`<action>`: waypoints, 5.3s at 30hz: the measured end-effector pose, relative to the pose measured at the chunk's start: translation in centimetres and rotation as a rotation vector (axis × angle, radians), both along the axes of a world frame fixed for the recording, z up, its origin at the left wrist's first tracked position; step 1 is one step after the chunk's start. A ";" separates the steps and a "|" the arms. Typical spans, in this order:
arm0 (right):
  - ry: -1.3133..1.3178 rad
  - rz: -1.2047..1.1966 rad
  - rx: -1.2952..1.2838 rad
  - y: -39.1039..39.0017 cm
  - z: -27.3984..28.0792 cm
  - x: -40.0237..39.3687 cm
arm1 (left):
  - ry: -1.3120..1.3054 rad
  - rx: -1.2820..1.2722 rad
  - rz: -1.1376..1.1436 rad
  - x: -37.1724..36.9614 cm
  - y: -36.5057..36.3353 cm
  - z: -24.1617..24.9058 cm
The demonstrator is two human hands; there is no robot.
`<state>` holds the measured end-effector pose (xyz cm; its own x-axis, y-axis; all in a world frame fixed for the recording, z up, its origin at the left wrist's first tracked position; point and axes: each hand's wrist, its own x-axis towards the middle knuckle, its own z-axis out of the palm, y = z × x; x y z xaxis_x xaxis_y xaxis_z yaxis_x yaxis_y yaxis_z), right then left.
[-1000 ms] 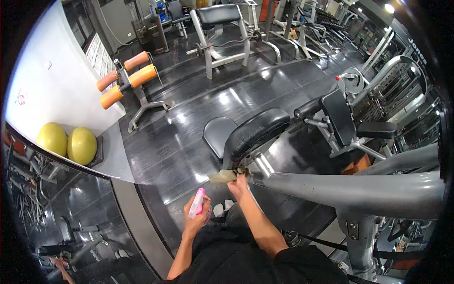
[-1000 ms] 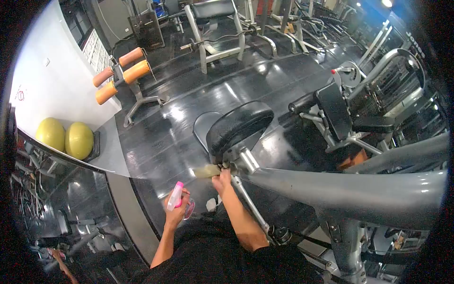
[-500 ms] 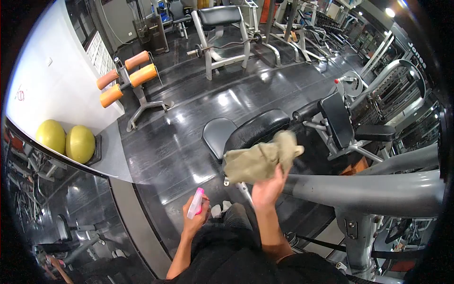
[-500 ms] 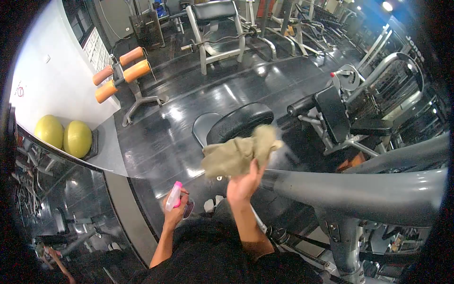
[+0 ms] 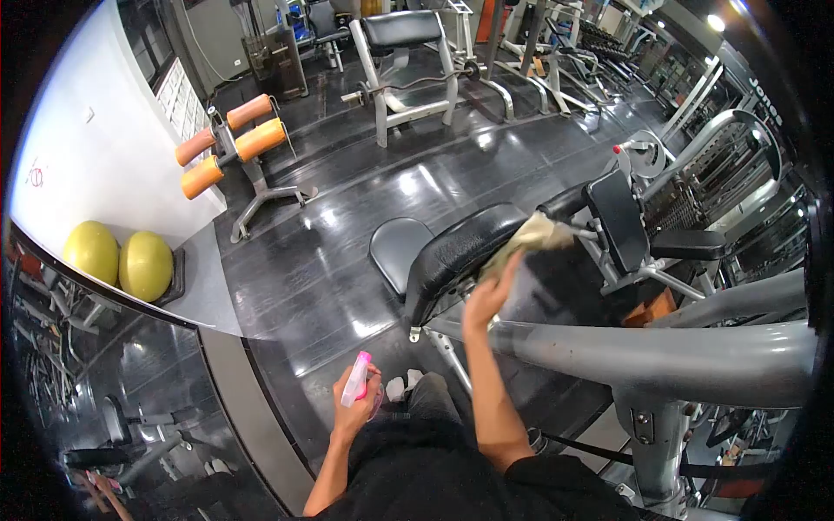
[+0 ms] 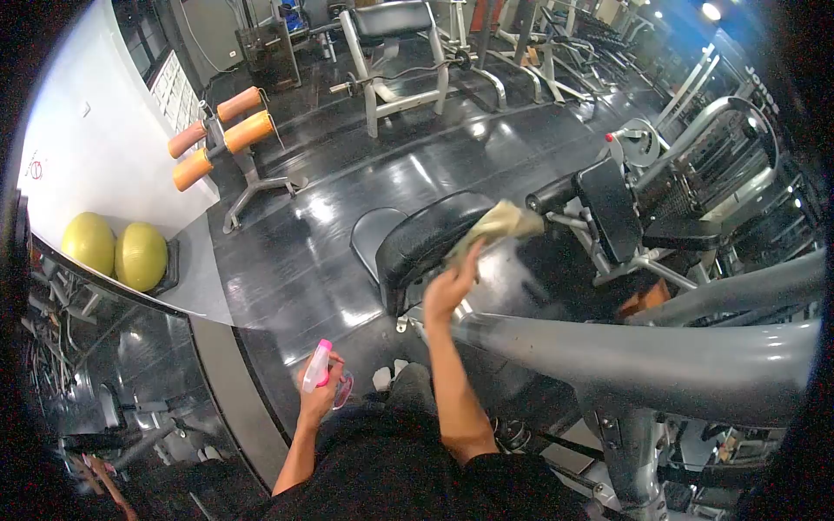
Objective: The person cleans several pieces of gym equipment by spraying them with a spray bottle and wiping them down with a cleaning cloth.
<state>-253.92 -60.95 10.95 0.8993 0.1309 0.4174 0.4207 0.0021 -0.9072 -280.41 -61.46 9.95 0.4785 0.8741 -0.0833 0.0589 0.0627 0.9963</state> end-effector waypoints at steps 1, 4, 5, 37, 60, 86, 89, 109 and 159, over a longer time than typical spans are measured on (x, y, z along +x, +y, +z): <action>0.010 0.086 0.015 -0.1 -1.4 -2.4 | -0.013 -0.007 0.008 0.2 0.0 0.0; 0.030 0.273 -0.215 -2.3 -3.6 -8.1 | 0.017 -0.014 -0.031 1.0 0.0 1.1; -0.090 0.275 -0.276 -2.8 -5.5 -8.8 | 0.018 -0.014 -0.036 1.2 0.0 1.2; -0.798 0.397 -0.707 0.5 9.9 0.7 | -0.129 -0.046 0.033 1.0 0.9 2.9; -0.508 0.233 -0.642 -0.7 10.7 4.4 | -0.139 -0.031 0.007 3.0 1.7 3.2; -0.736 0.429 -0.664 -1.4 10.0 0.3 | -0.097 -0.043 -0.052 6.2 2.9 4.1; -0.773 0.479 -0.674 -2.1 9.1 -1.4 | -0.093 0.011 -0.067 6.6 3.0 3.5; -0.491 0.221 -0.198 -2.9 11.2 2.0 | -0.122 0.010 0.029 3.1 8.6 2.8; -1.404 0.704 -1.312 0.3 -15.5 -4.8 | -0.139 0.053 0.037 -1.6 12.1 1.5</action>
<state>-258.75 -60.63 -4.51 -0.2178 0.9758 0.0207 0.9053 0.1941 0.3779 -281.97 -49.37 11.50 0.4499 0.8926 0.0283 -0.0808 0.0092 0.9967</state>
